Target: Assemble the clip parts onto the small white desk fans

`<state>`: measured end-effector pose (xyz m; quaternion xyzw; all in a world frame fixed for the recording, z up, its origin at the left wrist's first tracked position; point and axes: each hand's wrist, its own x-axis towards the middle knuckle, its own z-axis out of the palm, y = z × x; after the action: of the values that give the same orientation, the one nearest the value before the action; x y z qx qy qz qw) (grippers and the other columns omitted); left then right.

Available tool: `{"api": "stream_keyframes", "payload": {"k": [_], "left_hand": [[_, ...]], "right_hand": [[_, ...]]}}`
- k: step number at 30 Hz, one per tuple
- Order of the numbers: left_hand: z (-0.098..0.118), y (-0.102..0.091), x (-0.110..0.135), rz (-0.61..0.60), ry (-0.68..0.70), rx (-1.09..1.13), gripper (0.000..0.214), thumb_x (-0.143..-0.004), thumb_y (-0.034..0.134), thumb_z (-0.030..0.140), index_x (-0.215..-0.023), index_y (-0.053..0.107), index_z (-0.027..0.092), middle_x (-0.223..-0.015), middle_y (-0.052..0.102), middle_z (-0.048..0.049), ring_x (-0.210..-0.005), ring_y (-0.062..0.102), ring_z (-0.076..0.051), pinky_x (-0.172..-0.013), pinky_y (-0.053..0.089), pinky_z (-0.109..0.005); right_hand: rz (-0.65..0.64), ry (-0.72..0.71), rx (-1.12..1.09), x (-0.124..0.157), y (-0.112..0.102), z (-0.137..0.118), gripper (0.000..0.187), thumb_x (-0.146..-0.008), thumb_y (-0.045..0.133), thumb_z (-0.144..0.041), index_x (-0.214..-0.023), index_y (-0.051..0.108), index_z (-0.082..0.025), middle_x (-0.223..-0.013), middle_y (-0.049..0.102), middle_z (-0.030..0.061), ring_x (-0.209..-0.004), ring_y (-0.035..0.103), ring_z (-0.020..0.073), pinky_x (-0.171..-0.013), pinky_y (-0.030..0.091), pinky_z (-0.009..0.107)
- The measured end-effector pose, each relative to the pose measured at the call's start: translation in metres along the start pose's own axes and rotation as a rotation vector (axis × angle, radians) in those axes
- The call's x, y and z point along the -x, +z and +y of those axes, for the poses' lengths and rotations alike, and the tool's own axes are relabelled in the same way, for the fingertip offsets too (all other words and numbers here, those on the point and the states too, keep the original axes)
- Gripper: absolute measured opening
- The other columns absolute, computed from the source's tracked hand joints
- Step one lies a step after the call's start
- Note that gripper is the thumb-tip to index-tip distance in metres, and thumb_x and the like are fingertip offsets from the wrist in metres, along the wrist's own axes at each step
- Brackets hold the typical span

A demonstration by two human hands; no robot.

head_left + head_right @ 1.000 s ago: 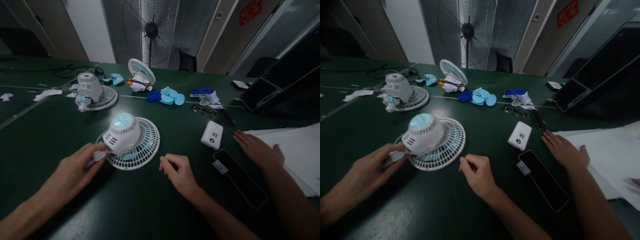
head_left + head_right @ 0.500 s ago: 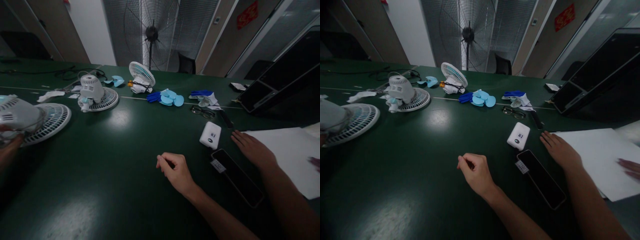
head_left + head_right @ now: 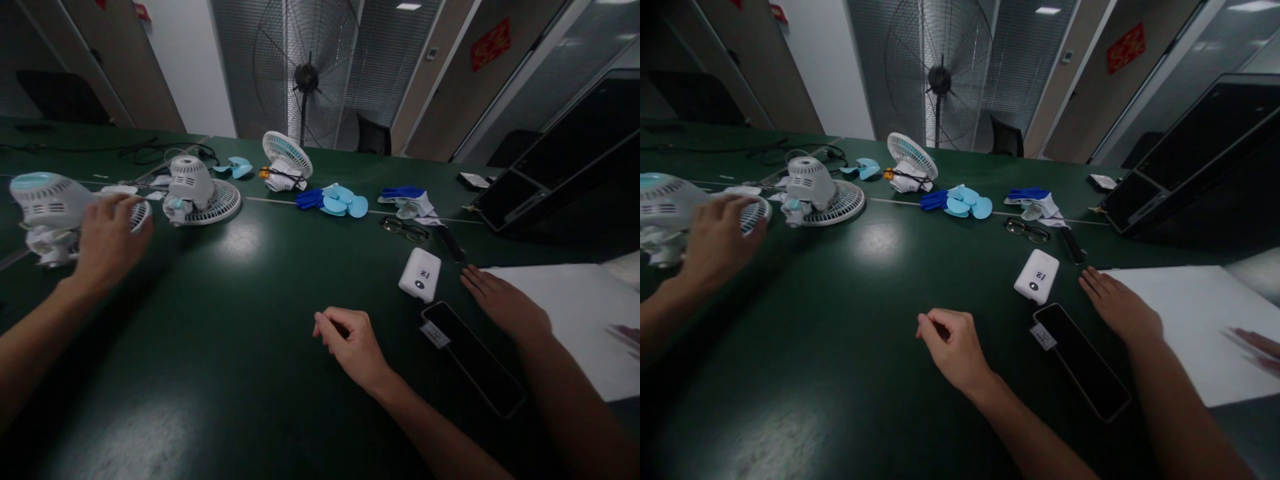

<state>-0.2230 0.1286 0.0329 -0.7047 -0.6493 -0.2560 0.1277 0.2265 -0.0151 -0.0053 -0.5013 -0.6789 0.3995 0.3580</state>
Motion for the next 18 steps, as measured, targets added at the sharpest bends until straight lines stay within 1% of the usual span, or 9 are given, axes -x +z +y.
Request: {"api": "stream_keyframes", "payload": {"k": [2,4,7,9,13,14,16,18], "left_hand": [[0.016,0.013,-0.018,-0.029,0.050,-0.035,0.062,-0.101,0.056,0.033,-0.151,0.037,0.002,-0.162,0.034,-0.0178,-0.148,0.029,-0.031,-0.123,0.023,-0.057],[0.026,0.022,-0.034,-0.067,0.056,-0.059,0.062,-0.102,0.056,0.034,-0.149,0.038,-0.003,-0.158,0.041,-0.0197,-0.143,0.037,-0.030,-0.121,0.029,-0.053],[0.032,0.027,-0.047,-0.107,0.029,-0.098,0.054,-0.104,0.052,0.035,-0.136,0.048,-0.008,-0.145,0.055,-0.0225,-0.127,0.053,-0.030,-0.110,0.042,-0.048],[0.034,0.024,-0.048,-0.118,0.015,-0.120,0.055,-0.104,0.051,0.040,-0.131,0.052,-0.007,-0.135,0.062,-0.0215,-0.114,0.060,-0.028,-0.101,0.046,-0.044],[0.039,0.014,-0.044,-0.145,0.018,-0.105,0.059,-0.102,0.054,0.050,-0.138,0.052,0.003,-0.120,0.070,-0.0097,-0.090,0.062,-0.020,-0.088,0.048,-0.033],[0.040,0.013,-0.043,-0.150,0.013,-0.087,0.059,-0.103,0.053,0.051,-0.140,0.051,0.005,-0.118,0.070,-0.0080,-0.086,0.061,-0.019,-0.086,0.047,-0.032],[0.041,0.013,-0.042,-0.156,-0.006,-0.034,0.059,-0.103,0.052,0.052,-0.142,0.050,0.008,-0.121,0.068,-0.0075,-0.082,0.058,-0.018,-0.083,0.047,-0.031],[0.041,0.018,-0.042,-0.146,-0.033,0.043,0.061,-0.102,0.055,0.054,-0.142,0.051,0.008,-0.127,0.064,-0.0084,-0.085,0.057,-0.018,-0.082,0.047,-0.030]], "right_hand": [[-0.008,-0.002,0.005,0.000,0.000,-0.001,0.040,-0.103,0.053,-0.040,-0.073,0.068,-0.019,-0.062,0.056,-0.0021,-0.055,0.053,0.0110,-0.051,0.040,0.023],[-0.016,-0.006,0.004,0.000,-0.001,-0.002,0.039,-0.103,0.053,-0.039,-0.074,0.068,-0.019,-0.063,0.057,-0.0019,-0.056,0.054,0.0111,-0.052,0.040,0.023],[-0.016,-0.011,0.002,0.001,-0.001,-0.003,0.038,-0.103,0.053,-0.038,-0.074,0.068,-0.019,-0.063,0.058,-0.0017,-0.056,0.054,0.0111,-0.052,0.039,0.023],[-0.016,-0.010,0.002,0.001,-0.002,-0.004,0.039,-0.103,0.053,-0.038,-0.073,0.068,-0.019,-0.063,0.058,-0.0017,-0.055,0.054,0.0109,-0.051,0.039,0.023],[-0.020,-0.011,0.005,0.000,-0.003,-0.004,0.037,-0.103,0.053,-0.037,-0.074,0.068,-0.019,-0.063,0.057,-0.0022,-0.054,0.054,0.0104,-0.051,0.038,0.023],[-0.021,-0.015,0.006,-0.001,-0.002,-0.004,0.037,-0.103,0.053,-0.036,-0.074,0.068,-0.019,-0.063,0.057,-0.0023,-0.054,0.054,0.0103,-0.051,0.038,0.023],[-0.020,-0.019,0.008,0.000,-0.002,-0.004,0.037,-0.102,0.054,-0.035,-0.073,0.068,-0.019,-0.063,0.057,-0.0025,-0.054,0.053,0.0102,-0.052,0.038,0.023],[-0.014,-0.017,0.009,0.000,-0.001,-0.003,0.038,-0.102,0.054,-0.035,-0.071,0.067,-0.019,-0.061,0.056,-0.0027,-0.053,0.053,0.0102,-0.051,0.037,0.024]]}}
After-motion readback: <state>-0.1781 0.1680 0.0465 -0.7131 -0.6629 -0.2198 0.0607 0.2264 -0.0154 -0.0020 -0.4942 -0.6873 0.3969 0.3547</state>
